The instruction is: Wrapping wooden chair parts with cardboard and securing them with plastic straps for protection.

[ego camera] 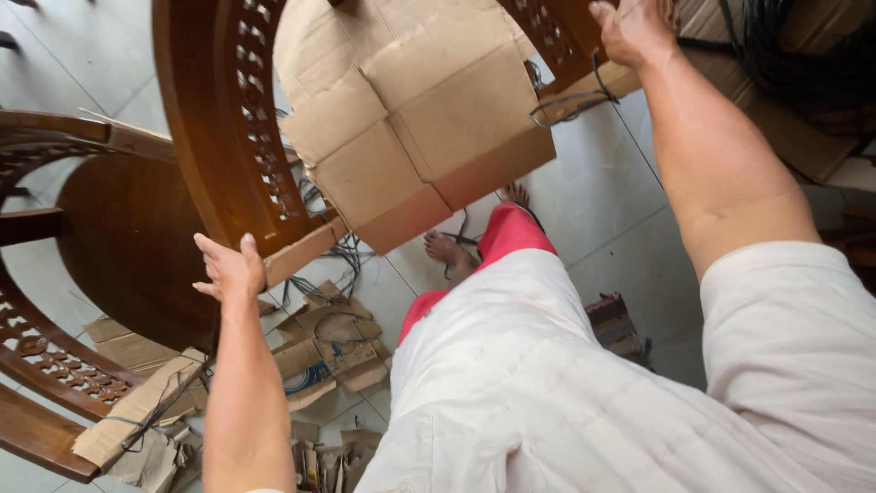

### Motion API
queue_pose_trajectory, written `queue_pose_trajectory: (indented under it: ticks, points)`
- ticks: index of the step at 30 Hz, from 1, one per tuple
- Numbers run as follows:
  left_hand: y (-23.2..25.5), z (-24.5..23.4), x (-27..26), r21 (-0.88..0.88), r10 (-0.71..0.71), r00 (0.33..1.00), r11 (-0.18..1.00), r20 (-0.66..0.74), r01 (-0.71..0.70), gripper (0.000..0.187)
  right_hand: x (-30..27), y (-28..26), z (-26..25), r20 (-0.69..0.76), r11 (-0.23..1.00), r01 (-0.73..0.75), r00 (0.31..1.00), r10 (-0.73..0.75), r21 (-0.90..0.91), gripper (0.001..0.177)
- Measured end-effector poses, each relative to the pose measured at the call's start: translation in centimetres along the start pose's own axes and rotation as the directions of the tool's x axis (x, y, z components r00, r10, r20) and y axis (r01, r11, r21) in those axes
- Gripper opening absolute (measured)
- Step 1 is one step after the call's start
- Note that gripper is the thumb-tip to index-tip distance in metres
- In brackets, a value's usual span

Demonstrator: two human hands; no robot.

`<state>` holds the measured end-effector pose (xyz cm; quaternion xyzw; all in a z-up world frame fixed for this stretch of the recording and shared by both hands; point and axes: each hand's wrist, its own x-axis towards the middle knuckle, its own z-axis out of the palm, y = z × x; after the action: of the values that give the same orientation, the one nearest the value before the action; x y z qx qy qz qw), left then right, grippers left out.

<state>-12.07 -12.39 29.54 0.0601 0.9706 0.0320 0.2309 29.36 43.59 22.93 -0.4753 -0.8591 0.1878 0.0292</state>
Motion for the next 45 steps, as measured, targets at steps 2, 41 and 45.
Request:
queue_pose_trajectory:
  ticks: [2, 41, 45]
  points:
    - [1.0, 1.1, -1.9, 0.059, -0.026, 0.991, 0.998, -0.135, 0.034, 0.083, 0.2, -0.5, -0.4, 0.022, 0.999, -0.039, 0.999, 0.039, -0.006, 0.057]
    - [-7.3, 28.3, -49.4, -0.320, 0.226, 0.631, 0.947, 0.742, 0.036, 0.053, -32.4, 16.4, 10.3, 0.135, 0.893, -0.303, 0.953, 0.273, 0.333, 0.058]
    - [-12.0, 27.7, -54.7, -0.442, 0.183, 0.687, 0.869, 0.704, 0.222, 0.053, -49.2, 21.5, 15.0, 0.598, 0.954, -0.298, 0.761, 0.253, -0.024, 0.054]
